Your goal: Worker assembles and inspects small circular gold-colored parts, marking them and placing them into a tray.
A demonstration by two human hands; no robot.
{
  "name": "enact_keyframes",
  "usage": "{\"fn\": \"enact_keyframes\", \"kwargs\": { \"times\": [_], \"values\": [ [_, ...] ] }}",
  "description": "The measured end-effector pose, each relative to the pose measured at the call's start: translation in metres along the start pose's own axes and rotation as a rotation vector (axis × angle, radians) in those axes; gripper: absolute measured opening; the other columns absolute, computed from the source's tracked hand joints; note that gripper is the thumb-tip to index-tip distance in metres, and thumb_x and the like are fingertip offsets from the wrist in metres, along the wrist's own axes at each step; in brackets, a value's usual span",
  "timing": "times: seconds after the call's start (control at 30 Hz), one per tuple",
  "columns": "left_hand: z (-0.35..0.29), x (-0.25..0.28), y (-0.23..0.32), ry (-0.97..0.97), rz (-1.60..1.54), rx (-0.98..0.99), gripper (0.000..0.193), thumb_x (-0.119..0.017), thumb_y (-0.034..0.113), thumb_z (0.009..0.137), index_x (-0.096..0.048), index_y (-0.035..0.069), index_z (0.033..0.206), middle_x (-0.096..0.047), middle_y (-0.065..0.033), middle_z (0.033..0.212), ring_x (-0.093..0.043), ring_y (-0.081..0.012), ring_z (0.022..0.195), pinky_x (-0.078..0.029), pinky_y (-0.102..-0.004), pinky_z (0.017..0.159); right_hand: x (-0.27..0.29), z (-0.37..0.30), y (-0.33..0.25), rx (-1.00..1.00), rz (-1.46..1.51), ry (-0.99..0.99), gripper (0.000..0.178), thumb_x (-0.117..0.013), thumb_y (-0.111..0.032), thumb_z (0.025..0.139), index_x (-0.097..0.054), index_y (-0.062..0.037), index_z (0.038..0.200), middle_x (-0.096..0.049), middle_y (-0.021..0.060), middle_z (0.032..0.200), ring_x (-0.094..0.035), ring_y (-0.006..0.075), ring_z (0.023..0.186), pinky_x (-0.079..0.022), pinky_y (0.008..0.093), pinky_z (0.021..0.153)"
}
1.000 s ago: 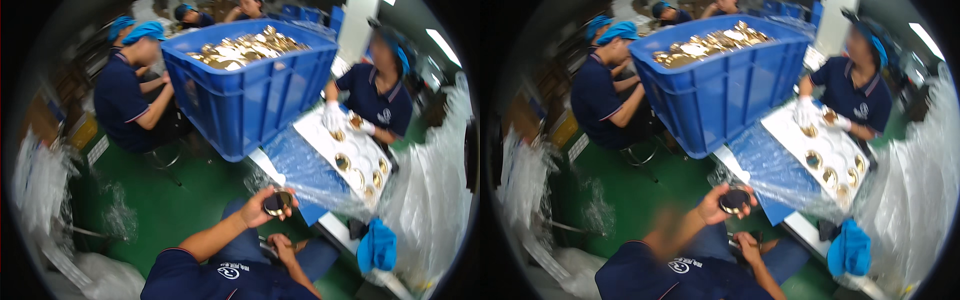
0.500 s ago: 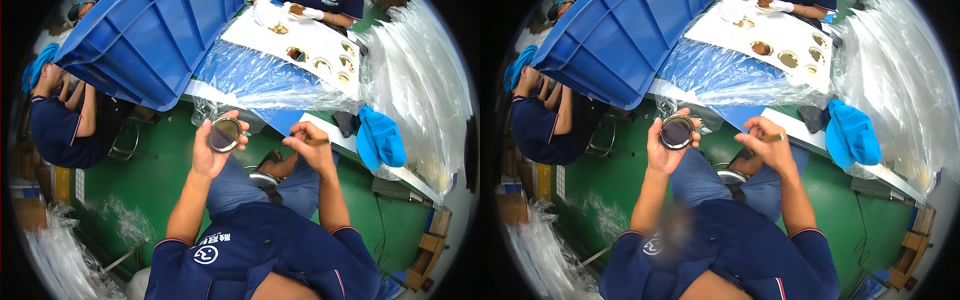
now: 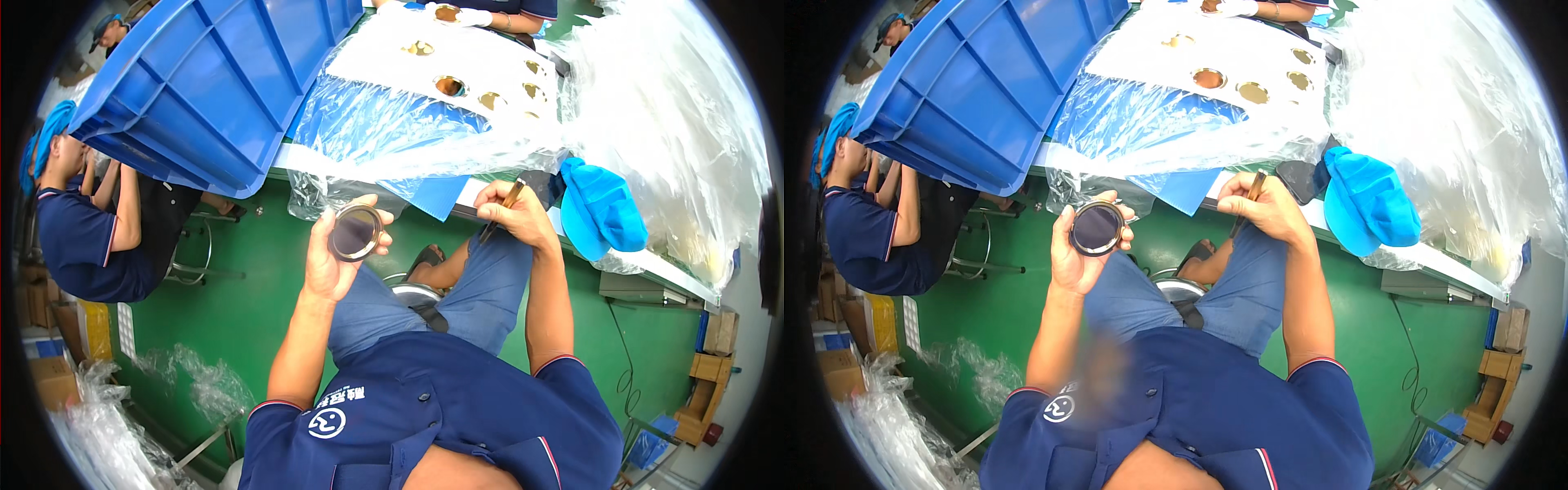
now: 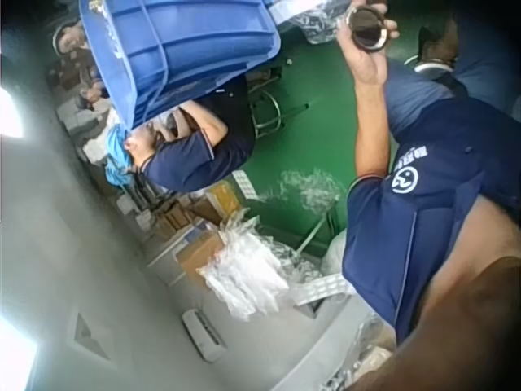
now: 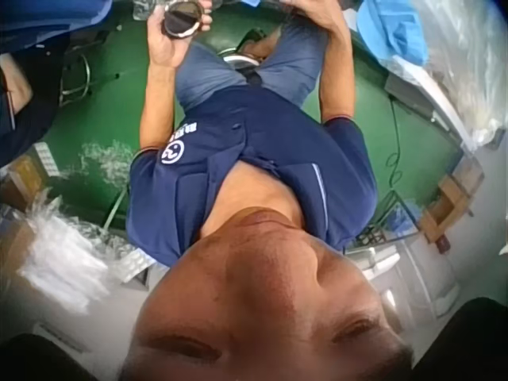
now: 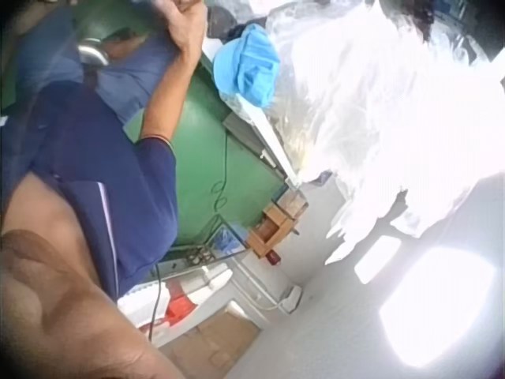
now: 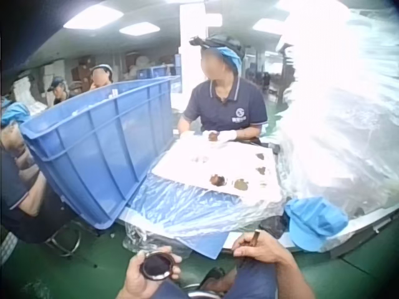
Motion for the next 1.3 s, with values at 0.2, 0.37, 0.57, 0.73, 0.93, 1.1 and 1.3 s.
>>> {"fn": "enact_keyframes", "kwargs": {
  "times": [0.2, 0.37, 0.57, 0.73, 0.93, 1.1, 1.3],
  "values": [
    [-0.005, 0.003, 0.005, -0.016, -0.038, 0.018, 0.063, -0.03, 0.05, 0.09, -0.044, -0.002, 0.121, -0.058, -0.0202, 0.101, -0.062, -0.0256, 0.08, -0.052, -0.0368, 0.069, 0.009, 0.005, 0.006, -0.076, -0.136, 0.157, 0.025, -0.054, -0.019, 0.085, -0.061, 0.0004, 0.072, -0.057, 0.0035, 0.061, -0.046, 0.0076, 0.048, -0.036, 0.0217, 0.044],
    [-0.001, -0.006, -0.012, -0.107, -0.108, 0.082, 0.061, -0.029, 0.046, 0.091, -0.042, -0.003, 0.124, -0.059, -0.018, 0.103, -0.063, -0.024, 0.082, -0.052, -0.033, 0.069, 0.009, -0.017, 0.021, 0.04, 0.212, 0.152, 0.037, -0.046, -0.031, 0.093, -0.058, 0.0021, 0.081, -0.062, 0.0139, 0.065, -0.051, 0.0121, 0.043, -0.037, 0.0196, 0.038],
    [-0.01, -0.001, 0.0, -0.119, -0.169, 0.026, 0.054, -0.028, 0.041, 0.093, -0.041, -0.001, 0.125, -0.058, -0.0164, 0.102, -0.061, -0.0234, 0.087, -0.051, -0.0326, 0.068, -0.029, -0.009, 0.003, 0.195, 0.411, -0.076, 0.053, -0.036, -0.045, 0.093, -0.054, 0.0038, 0.087, -0.06, 0.0196, 0.07, -0.054, 0.0175, 0.046, -0.043, 0.0234, 0.041],
    [-0.006, 0.002, 0.009, -0.138, -0.228, -0.029, 0.053, -0.027, 0.039, 0.093, -0.037, 0.0, 0.128, -0.054, -0.0161, 0.111, -0.06, -0.0237, 0.089, -0.051, -0.032, 0.068, -0.033, -0.005, -0.013, 0.282, 0.577, -0.116, 0.057, -0.03, -0.05, 0.092, -0.054, 0.0007, 0.081, -0.052, 0.0163, 0.069, -0.051, 0.0198, 0.05, -0.045, 0.0265, 0.043],
    [-0.005, 0.0, 0.016, -0.154, -0.283, -0.051, 0.053, -0.029, 0.039, 0.094, -0.038, 0.001, 0.128, -0.056, -0.0153, 0.109, -0.06, -0.0232, 0.089, -0.051, -0.0321, 0.072, -0.036, -0.003, -0.012, 0.311, 0.647, -0.095, 0.034, -0.056, -0.035, 0.087, -0.049, -0.0022, 0.082, -0.047, 0.0095, 0.07, -0.046, 0.0126, 0.05, -0.04, 0.0186, 0.039],
    [-0.006, -0.002, 0.016, -0.209, -0.312, -0.067, 0.052, -0.03, 0.038, 0.094, -0.036, 0.001, 0.129, -0.054, -0.016, 0.112, -0.058, -0.0256, 0.097, -0.048, -0.0357, 0.083, -0.049, -0.006, -0.019, 0.314, 0.657, -0.13, 0.025, -0.062, -0.024, 0.084, -0.049, -0.0031, 0.083, -0.046, 0.0067, 0.068, -0.044, 0.01, 0.047, -0.038, 0.0171, 0.039],
    [-0.012, -0.002, 0.023, -0.196, -0.328, -0.094, 0.052, -0.031, 0.039, 0.093, -0.037, 0.001, 0.129, -0.054, -0.0162, 0.112, -0.058, -0.0252, 0.098, -0.049, -0.035, 0.083, -0.055, -0.011, -0.016, 0.213, 0.799, -0.047, 0.028, -0.049, -0.03, 0.092, -0.047, -0.0025, 0.09, -0.051, 0.0129, 0.071, -0.045, 0.0134, 0.042, -0.042, 0.0215, 0.038]
  ]
}}
Point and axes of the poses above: each hand's wrist, its own z-axis towards the middle knuckle, its own x-axis out of the back of the hand, y = z × x, the point moved 10 cm from there along z, towards the middle knuckle
